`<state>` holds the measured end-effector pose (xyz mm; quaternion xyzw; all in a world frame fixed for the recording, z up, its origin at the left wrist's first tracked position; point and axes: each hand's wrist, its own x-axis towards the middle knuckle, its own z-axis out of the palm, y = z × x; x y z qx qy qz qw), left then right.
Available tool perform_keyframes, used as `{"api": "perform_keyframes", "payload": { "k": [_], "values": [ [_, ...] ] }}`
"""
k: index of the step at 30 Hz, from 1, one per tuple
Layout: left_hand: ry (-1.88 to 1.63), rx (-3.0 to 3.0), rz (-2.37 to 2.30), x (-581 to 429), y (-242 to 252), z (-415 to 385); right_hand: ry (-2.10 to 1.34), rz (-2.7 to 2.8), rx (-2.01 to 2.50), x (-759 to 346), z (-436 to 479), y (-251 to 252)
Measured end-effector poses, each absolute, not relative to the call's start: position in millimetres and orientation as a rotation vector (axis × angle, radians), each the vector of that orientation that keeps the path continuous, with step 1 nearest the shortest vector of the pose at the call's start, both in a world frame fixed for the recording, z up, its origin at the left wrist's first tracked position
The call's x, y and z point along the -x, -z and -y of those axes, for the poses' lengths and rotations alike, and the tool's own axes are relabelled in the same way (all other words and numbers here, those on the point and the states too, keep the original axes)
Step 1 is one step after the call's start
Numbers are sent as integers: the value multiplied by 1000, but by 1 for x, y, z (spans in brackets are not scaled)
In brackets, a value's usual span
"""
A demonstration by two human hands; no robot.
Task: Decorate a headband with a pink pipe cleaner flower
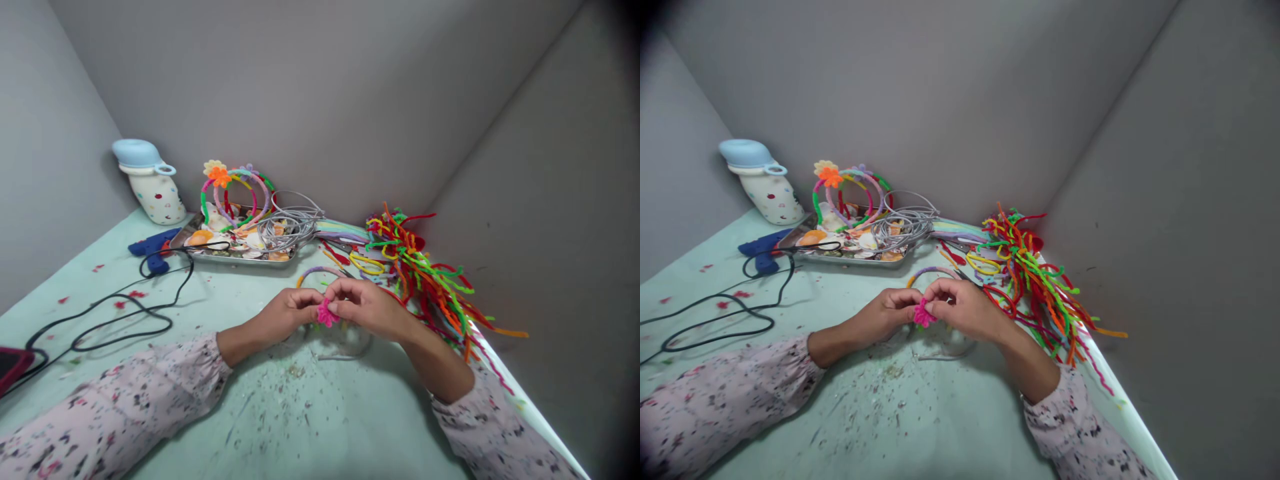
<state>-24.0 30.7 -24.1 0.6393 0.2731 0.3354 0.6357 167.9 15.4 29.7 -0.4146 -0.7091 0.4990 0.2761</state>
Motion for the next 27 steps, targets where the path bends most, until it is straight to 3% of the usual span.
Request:
{"api": "perform_keyframes", "payload": {
  "k": [8,27],
  "values": [
    [-703,-1393,-617,25,20,-28,-1406,1788,1239,-166,-15,-23],
    [-928,-1211,-663,19,24,-29,-1615,1350,1234,-155,-22,-8]
  ]
}}
